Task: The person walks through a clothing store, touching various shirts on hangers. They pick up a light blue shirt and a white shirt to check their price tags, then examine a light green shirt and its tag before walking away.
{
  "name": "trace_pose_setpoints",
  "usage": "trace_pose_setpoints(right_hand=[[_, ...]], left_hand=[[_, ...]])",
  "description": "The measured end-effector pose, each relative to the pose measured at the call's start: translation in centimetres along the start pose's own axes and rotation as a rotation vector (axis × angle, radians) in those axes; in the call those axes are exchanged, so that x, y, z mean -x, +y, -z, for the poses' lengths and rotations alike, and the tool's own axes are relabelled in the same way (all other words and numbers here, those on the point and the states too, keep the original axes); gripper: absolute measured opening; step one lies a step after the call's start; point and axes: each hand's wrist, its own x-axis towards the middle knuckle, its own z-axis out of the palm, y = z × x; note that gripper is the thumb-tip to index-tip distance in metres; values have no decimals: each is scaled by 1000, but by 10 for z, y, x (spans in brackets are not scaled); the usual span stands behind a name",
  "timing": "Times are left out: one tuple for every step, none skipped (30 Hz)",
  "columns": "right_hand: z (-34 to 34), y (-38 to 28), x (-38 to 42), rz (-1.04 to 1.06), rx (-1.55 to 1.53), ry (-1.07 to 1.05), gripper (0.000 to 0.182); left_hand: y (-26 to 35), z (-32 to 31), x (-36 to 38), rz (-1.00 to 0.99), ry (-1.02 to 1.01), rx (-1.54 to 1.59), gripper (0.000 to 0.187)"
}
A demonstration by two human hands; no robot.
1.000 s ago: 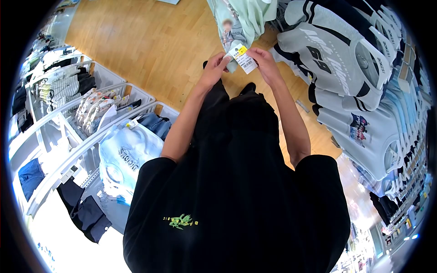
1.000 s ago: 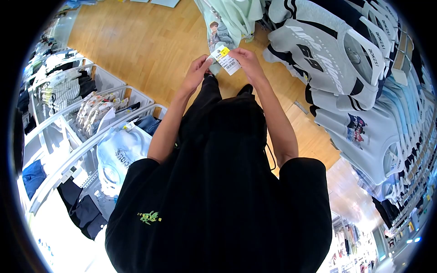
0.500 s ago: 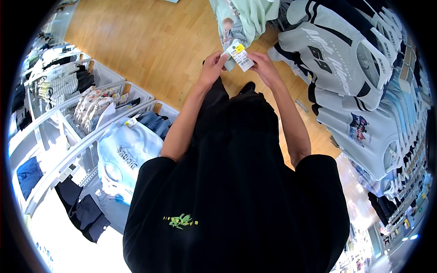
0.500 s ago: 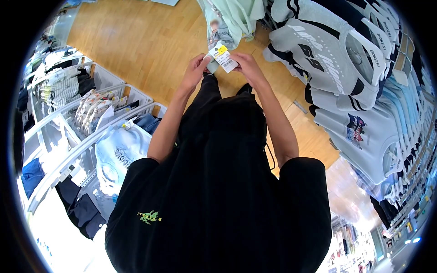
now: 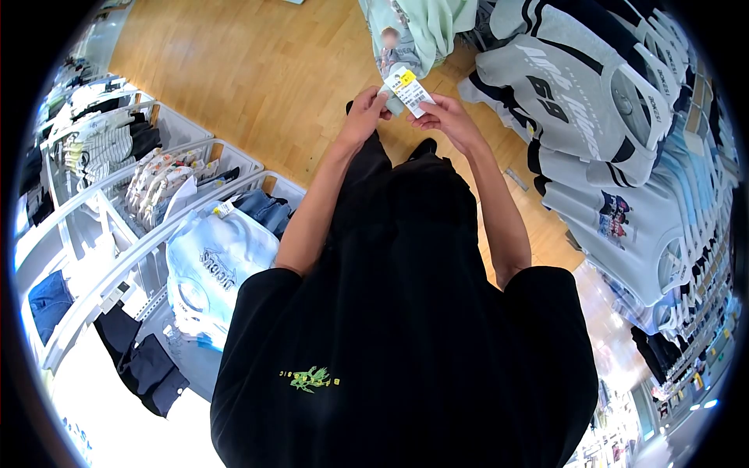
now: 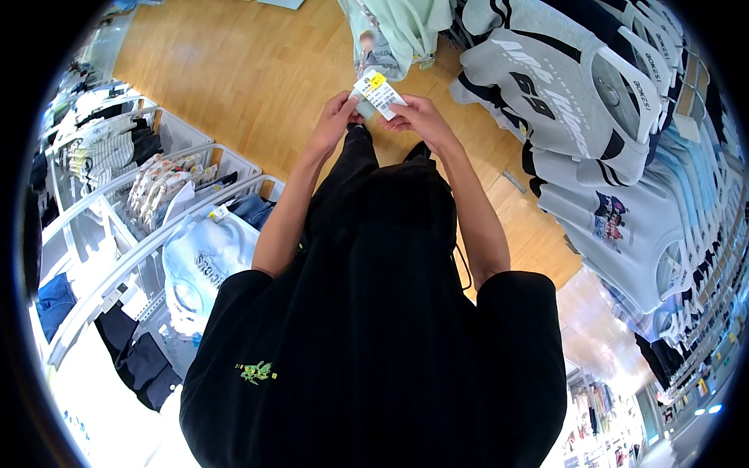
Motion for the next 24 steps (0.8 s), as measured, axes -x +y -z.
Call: trace_pose_setpoints(right_hand=[[-1, -1, 0, -4, 10, -23, 26], [-2, -2, 0, -4, 10, -24, 26], [-3, -2, 0, -3, 13, -45, 27], [-4, -2, 0, -2, 17, -65, 28], [-5, -3, -1, -2, 17, -66, 28], [-6, -3, -1, -5, -14, -86, 28], [-8, -2, -1, -9, -45, -107, 28], [-9, -2, -2, -9, -45, -108, 28], [-11, -2, -2, -10, -64, -120, 28], [-12, -2, -3, -12, -84, -131, 29], [-13, -1, -4, -12, -84, -131, 29], [-13, -1, -4, -19, -94, -133, 28], [-14, 0, -5, -26, -104, -134, 28], [-16, 1, -6, -26, -105, -135, 28], [-17, 1, -6, -33, -109, -123, 26], [-18, 2, -6, -39, -113, -111, 25], [-18, 3, -7, -39, -113, -111, 25], [-18, 4, -7, -37, -120, -103, 25], [-19, 5, -7, -34, -127, -95, 24], [-19, 6, -8, -34, -127, -94, 24], [-20, 6, -8, -28, -117, -79, 23], [-20, 6, -7, -22, -106, -64, 22], [-20, 8, -8, -22, -107, -63, 22], [-19, 10, -9, -14, -100, -65, 22]], left_hand=[[1, -1, 0, -5, 4, 19, 21], [1, -1, 1, -5, 5, 18, 21], [1, -2, 1, -7, -5, 24, 21], [2, -2, 2, -11, -15, 31, 21], [2, -2, 2, -11, -14, 31, 21], [2, -2, 2, -12, -20, 26, 20], [3, -1, 3, -13, -27, 22, 20], [1, 0, 3, -13, -26, 22, 20], [-1, 1, 3, -7, -42, -5, 21], [-3, 2, 2, -2, -58, -31, 22], [-3, 2, 3, -2, -57, -31, 22], [-2, 1, 3, -2, -58, -33, 22], [-1, 1, 4, -1, -59, -34, 21], [-1, 0, 4, -1, -59, -34, 21], [0, 0, 4, 6, -58, -23, 21], [0, -1, 5, 13, -57, -11, 21], [0, -1, 4, 13, -56, -11, 21], [-1, -1, 4, 1, -45, -9, 20], [-1, -1, 4, -10, -33, -6, 20], [-2, -1, 3, -9, -34, -6, 20], [-2, -1, 3, -5, -38, -3, 20], [-2, -1, 3, -1, -43, 1, 20], [-2, -2, 3, -1, -44, 1, 20], [-1, -2, 4, 3, -42, 8, 20]])
